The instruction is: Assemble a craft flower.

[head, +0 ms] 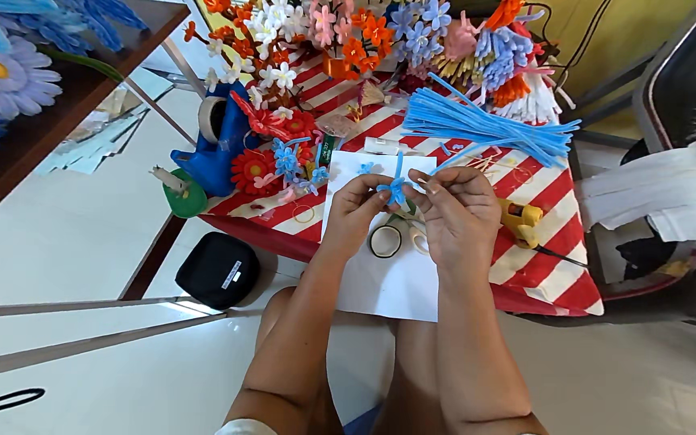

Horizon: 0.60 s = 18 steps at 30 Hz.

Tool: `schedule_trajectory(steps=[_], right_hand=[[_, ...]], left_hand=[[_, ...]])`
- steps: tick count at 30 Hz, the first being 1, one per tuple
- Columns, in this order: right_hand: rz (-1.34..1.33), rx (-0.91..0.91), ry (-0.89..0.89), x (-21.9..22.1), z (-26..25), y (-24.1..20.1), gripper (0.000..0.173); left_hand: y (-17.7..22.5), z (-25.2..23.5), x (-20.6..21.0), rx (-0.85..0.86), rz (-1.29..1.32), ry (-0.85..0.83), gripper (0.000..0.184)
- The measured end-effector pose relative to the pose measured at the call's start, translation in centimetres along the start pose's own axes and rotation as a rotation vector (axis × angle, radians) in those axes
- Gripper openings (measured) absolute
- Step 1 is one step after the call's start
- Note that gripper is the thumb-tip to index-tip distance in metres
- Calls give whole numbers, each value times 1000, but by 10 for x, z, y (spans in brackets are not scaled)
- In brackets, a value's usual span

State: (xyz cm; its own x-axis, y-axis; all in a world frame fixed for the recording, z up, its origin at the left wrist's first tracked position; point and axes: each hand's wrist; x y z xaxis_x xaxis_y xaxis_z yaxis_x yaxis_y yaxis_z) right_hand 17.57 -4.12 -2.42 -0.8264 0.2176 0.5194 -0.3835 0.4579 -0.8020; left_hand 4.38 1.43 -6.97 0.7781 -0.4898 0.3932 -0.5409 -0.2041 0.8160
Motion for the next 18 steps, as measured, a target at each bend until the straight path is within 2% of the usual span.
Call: schedule_trajectory(steps=[5,13,18], right_hand=[[-27,98,-2,-1,-1,-4,24],[-9,92,-20,-5,-3,-4,24],[-49,78,-35,-5,-3,-2,24]], left_hand=[[1,0,-2,-3,9,-11,17],[5,0,-1,-125,42,-11,17],[3,1,0,-129,101,0,18]])
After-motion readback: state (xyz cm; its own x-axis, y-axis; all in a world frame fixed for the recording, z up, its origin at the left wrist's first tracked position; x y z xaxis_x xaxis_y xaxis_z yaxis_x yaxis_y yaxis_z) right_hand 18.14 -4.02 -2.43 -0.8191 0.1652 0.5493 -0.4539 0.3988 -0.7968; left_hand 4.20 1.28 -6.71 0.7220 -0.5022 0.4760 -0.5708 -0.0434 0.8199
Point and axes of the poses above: each hand's wrist, its own z-axis away from the middle knuckle, its own x-axis out of the palm, y = z × x, and after that the axes turned 3 degrees about x, right-handed
